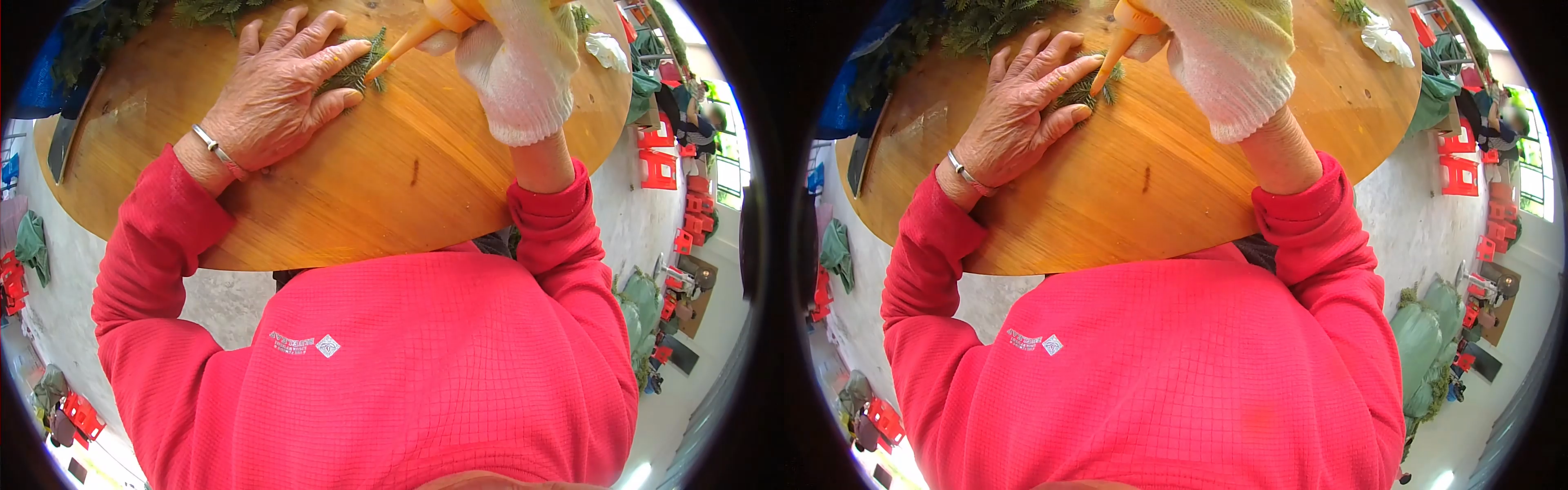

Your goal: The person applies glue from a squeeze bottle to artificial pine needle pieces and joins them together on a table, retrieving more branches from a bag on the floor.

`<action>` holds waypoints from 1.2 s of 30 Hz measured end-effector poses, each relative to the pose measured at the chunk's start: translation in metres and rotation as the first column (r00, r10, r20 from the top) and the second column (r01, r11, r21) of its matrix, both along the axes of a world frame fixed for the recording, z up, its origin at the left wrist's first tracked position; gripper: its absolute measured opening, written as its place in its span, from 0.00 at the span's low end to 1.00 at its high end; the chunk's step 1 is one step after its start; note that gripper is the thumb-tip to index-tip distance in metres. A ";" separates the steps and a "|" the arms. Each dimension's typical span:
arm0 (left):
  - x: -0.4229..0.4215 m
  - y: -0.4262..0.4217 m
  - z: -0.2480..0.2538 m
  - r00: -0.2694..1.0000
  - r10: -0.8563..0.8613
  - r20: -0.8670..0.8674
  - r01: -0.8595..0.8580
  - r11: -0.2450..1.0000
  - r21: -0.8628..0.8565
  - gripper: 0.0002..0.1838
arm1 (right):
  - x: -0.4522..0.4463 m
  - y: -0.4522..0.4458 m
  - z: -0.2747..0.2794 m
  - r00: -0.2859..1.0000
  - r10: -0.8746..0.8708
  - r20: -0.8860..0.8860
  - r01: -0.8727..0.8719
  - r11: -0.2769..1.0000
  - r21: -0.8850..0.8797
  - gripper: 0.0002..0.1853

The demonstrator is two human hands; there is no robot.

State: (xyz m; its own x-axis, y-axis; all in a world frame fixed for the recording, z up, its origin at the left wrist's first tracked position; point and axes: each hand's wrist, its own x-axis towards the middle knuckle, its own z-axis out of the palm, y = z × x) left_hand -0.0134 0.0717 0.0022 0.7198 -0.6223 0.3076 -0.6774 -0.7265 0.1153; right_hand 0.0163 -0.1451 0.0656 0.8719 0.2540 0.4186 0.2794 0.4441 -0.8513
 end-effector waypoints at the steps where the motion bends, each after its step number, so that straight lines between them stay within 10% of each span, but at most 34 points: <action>1: 0.000 0.000 0.000 1.000 0.002 -0.007 -0.002 1.000 0.000 0.27 | 0.000 0.000 -0.001 1.000 0.022 0.004 -0.022 1.000 0.008 0.06; 36: -0.001 -0.002 -0.006 0.998 0.040 -0.042 -0.042 0.998 -0.039 0.31 | 0.002 0.002 -0.005 0.994 -0.007 -0.109 0.002 0.999 -0.052 0.09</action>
State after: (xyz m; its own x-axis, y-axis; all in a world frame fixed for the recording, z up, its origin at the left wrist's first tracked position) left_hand -0.0149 0.0698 -0.0035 0.7569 -0.5798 0.3016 -0.6413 -0.7478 0.1717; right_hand 0.0188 -0.1431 0.0609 0.9128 0.2687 0.3076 0.1857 0.3977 -0.8985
